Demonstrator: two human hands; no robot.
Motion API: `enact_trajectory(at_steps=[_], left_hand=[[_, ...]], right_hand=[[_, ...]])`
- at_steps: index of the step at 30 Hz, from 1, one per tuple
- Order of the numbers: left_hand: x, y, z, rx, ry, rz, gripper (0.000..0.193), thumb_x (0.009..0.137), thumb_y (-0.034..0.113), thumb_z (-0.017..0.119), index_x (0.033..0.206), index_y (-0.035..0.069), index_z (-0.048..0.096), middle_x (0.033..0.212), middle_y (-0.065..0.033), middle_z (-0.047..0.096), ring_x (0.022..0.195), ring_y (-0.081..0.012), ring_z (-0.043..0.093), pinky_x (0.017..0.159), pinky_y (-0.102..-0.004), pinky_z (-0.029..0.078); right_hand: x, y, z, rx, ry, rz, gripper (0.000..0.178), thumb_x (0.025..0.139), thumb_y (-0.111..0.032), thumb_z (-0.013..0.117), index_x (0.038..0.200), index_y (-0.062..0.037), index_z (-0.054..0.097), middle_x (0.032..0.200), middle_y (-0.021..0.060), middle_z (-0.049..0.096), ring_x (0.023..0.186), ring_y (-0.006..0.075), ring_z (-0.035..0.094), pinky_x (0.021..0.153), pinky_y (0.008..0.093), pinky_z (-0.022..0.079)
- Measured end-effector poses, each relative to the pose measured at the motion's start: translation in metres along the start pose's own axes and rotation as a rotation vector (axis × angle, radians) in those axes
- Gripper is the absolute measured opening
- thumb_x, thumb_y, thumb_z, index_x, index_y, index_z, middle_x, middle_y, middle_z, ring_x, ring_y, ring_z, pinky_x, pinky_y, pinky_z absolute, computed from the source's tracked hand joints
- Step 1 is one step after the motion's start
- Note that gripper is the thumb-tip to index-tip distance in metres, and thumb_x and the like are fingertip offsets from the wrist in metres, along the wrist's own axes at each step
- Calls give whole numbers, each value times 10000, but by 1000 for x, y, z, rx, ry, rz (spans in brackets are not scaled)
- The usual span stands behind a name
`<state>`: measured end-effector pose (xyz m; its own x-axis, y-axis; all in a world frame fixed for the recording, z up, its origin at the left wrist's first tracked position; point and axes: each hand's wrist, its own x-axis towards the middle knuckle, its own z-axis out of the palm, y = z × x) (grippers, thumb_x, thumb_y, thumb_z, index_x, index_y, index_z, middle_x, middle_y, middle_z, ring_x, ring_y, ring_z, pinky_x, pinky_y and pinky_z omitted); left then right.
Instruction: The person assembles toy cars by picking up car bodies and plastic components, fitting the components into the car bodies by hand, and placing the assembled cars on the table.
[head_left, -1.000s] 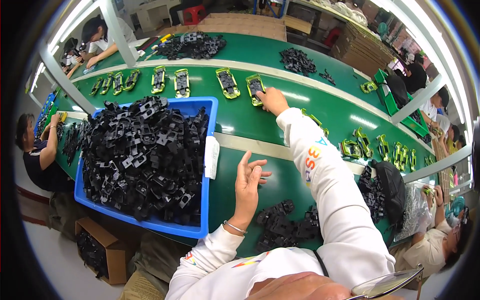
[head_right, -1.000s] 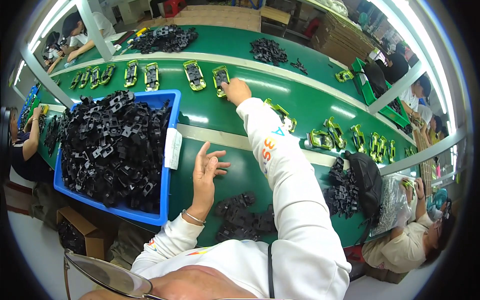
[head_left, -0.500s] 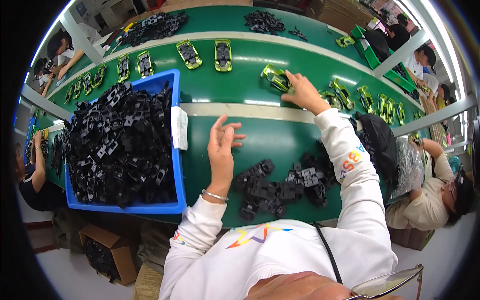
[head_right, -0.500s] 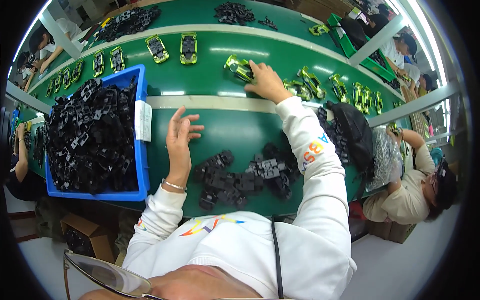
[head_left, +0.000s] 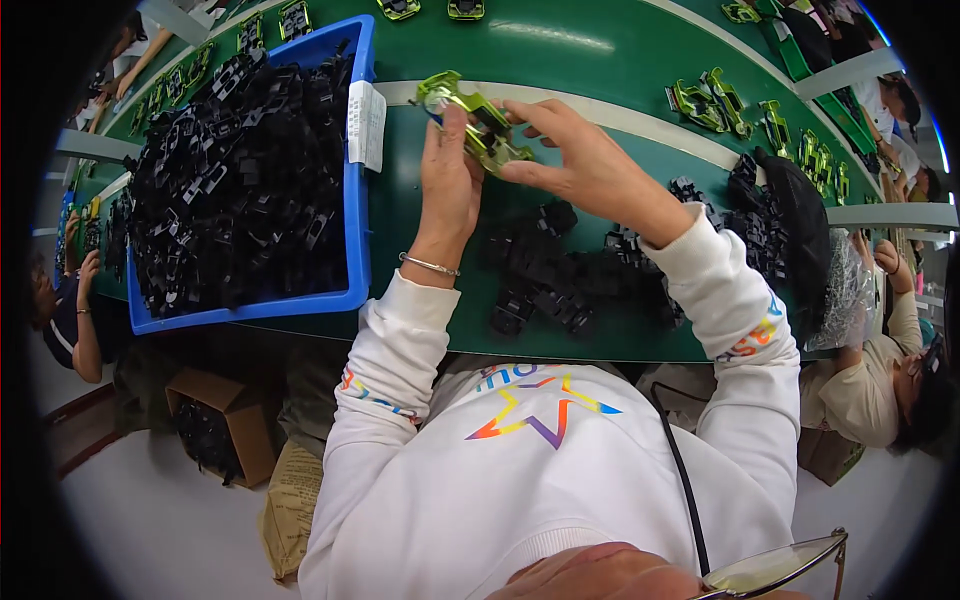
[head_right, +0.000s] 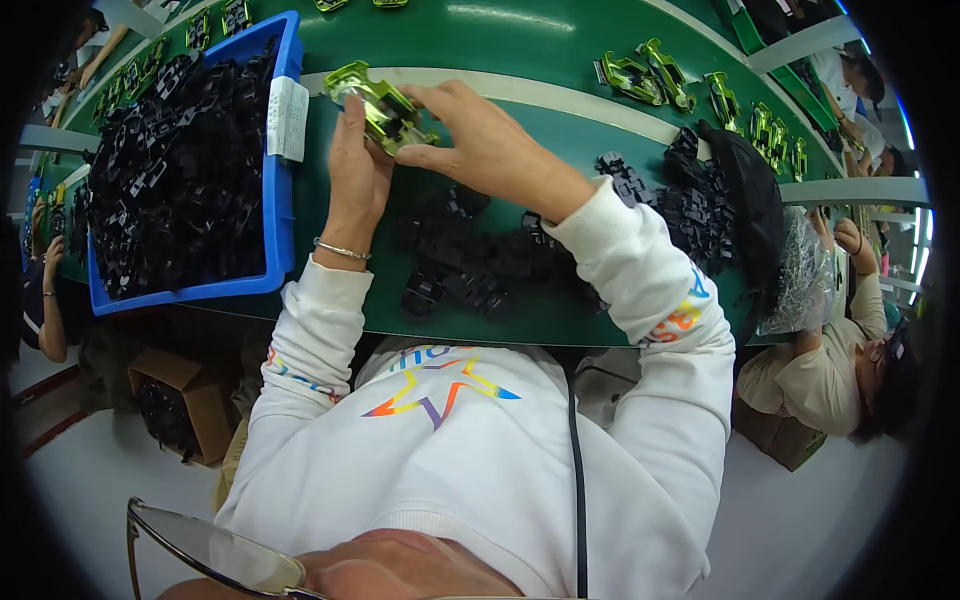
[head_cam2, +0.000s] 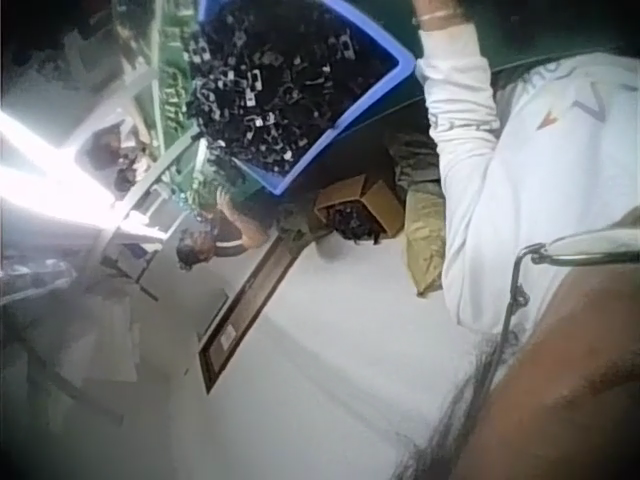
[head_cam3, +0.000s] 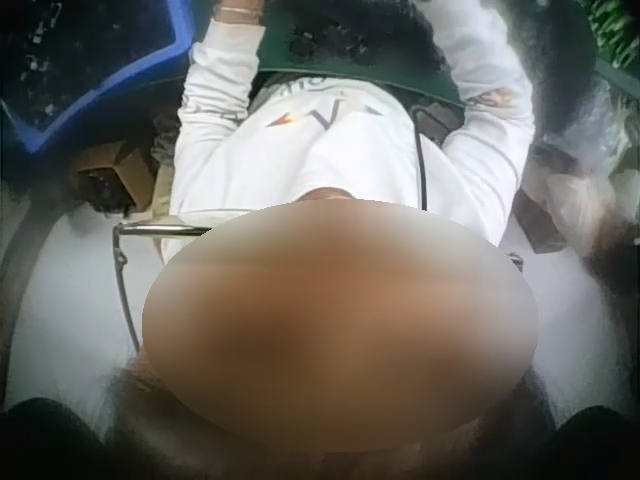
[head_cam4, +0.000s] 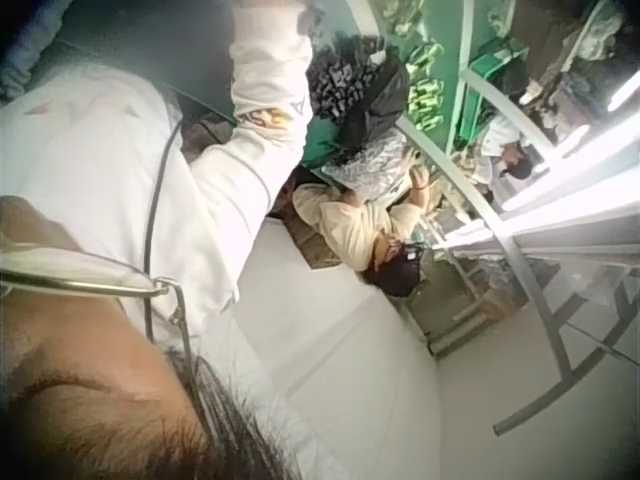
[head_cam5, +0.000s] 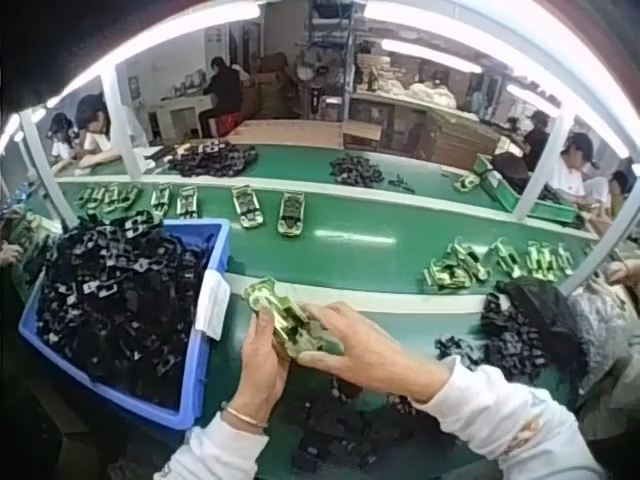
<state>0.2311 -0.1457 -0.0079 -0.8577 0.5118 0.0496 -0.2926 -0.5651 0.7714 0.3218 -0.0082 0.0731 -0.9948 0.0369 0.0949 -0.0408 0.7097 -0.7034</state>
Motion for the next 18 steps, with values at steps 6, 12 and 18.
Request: enact_trajectory(at_steps=[6,12,18], left_hand=[[4,6,-5,-189,101,0,486,1018,456,482,1231,21,442,1137,-163,613,1001,-282,670,868,-374,570],[3,4,-5,-187,121,-18,485,1015,445,499,1257,29,435,1153,-178,606,1011,-301,662,857,-390,570],[6,0,-10,-178,128,-12,461,1022,431,488,1260,37,444,1152,-178,607,1012,-310,656,852,-403,561]], right_hand=[[-52,14,-19,-202,-229,-43,531,826,-119,732,1319,-70,541,1265,134,553,1140,347,559,953,398,475],[-37,39,-10,-165,-189,-35,445,838,-53,692,1268,-53,579,1153,139,579,1049,354,584,900,400,490],[-12,94,-56,-112,-73,74,421,790,104,610,1185,-44,620,1178,108,599,1115,313,587,970,360,473]])
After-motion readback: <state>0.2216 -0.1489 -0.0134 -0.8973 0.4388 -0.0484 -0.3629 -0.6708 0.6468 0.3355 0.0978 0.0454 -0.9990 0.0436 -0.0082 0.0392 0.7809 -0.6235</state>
